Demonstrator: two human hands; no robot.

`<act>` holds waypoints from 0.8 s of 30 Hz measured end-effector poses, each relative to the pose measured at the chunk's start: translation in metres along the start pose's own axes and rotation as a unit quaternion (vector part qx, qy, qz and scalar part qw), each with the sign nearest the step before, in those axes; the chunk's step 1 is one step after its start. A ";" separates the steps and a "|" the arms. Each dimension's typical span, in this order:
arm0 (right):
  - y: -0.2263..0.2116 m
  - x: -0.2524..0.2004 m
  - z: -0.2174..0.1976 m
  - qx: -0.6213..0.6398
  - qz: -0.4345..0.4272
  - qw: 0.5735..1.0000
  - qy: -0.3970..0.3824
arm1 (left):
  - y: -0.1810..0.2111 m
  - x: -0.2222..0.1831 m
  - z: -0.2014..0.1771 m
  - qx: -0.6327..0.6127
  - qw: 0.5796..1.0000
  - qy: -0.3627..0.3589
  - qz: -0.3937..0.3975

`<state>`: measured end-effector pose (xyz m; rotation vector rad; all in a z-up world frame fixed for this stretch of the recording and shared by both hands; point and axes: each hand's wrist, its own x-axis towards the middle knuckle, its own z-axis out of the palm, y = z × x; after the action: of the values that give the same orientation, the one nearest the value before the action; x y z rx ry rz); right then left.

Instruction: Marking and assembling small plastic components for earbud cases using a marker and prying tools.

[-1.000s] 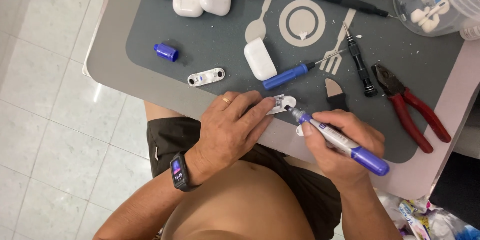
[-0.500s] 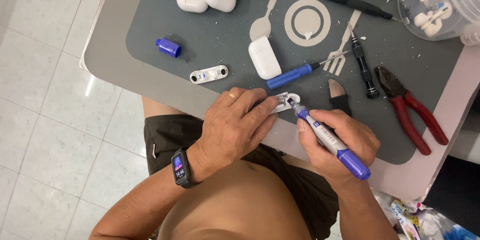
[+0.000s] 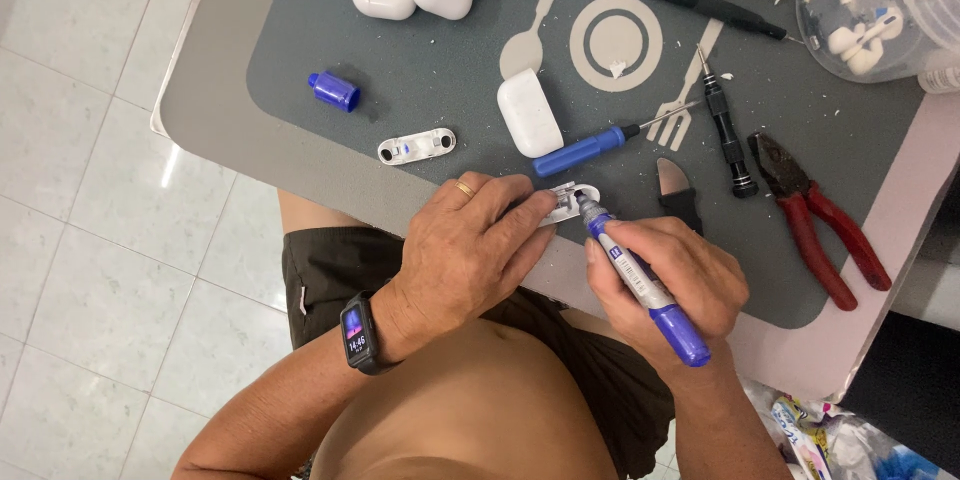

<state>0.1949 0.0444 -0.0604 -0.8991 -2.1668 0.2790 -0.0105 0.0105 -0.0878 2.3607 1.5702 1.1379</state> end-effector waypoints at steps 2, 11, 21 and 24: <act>0.000 0.000 0.001 -0.005 -0.002 1.000 -0.002 | 0.000 0.000 0.000 -0.005 1.000 0.002 0.002; -0.003 0.011 -0.006 0.005 0.010 0.999 -0.033 | 0.000 -0.001 0.002 -0.007 1.000 0.011 0.016; 0.003 0.006 -0.008 -0.027 0.035 0.998 -0.044 | 0.000 0.001 0.000 -0.023 1.000 0.013 0.013; 0.004 0.008 -0.006 0.013 0.020 0.999 -0.023 | 0.000 0.001 0.001 -0.018 1.000 0.018 0.016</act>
<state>0.1975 0.0518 -0.0533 -0.9311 -2.1844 0.3513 -0.0103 0.0115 -0.0879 2.3636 1.5150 1.2106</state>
